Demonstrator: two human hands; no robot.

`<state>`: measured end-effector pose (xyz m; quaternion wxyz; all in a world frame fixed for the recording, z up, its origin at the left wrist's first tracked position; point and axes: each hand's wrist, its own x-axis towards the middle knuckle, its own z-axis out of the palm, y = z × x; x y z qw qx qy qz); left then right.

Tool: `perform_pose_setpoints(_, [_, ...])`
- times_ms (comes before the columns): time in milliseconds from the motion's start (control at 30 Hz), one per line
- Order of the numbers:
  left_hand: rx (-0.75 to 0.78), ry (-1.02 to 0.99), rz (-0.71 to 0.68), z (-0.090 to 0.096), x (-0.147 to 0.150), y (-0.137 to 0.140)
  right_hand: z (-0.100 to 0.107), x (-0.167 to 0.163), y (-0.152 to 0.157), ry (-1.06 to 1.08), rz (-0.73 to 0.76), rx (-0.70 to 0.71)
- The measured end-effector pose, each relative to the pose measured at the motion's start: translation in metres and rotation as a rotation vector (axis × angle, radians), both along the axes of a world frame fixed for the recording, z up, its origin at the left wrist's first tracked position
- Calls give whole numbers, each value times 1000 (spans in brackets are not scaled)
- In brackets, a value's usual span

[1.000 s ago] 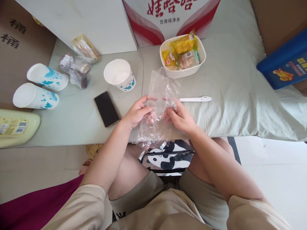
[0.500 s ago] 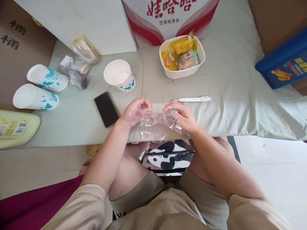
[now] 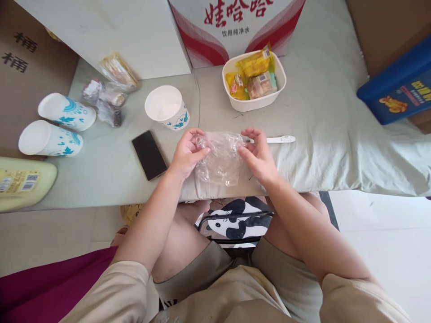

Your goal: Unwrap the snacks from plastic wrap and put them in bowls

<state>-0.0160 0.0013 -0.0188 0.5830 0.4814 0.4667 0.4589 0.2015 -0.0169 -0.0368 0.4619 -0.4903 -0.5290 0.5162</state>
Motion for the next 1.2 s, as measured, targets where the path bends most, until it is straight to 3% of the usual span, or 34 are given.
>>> perform_pose_setpoints(133, [-4,-83,-11,4,0,-4,1,-6,0,29,21,-70])
perform_pose_setpoints(333, [-230,-64,-230,2,3,-6,4,-4,6,146,-68,-42])
perform_pose_setpoints(500, [-178,-43,-161,0,7,-5,8,-6,6,205,85,-187])
perform_pose_setpoints(667, [-101,105,-95,0,3,-4,13,-5,2,50,10,-183])
perform_pose_setpoints(867, [-224,-112,-3,9,-1,-3,13,-4,1,155,-64,-128])
perform_pose_setpoints(967, [-286,-202,-42,11,-3,0,14,-4,0,162,-79,-82])
perform_pose_setpoints(1067, [-323,-211,-131,11,-4,1,17,-1,-1,-6,-8,9])
perform_pose_setpoints(1200, [-211,-67,-129,7,-2,0,17,4,1,11,73,6])
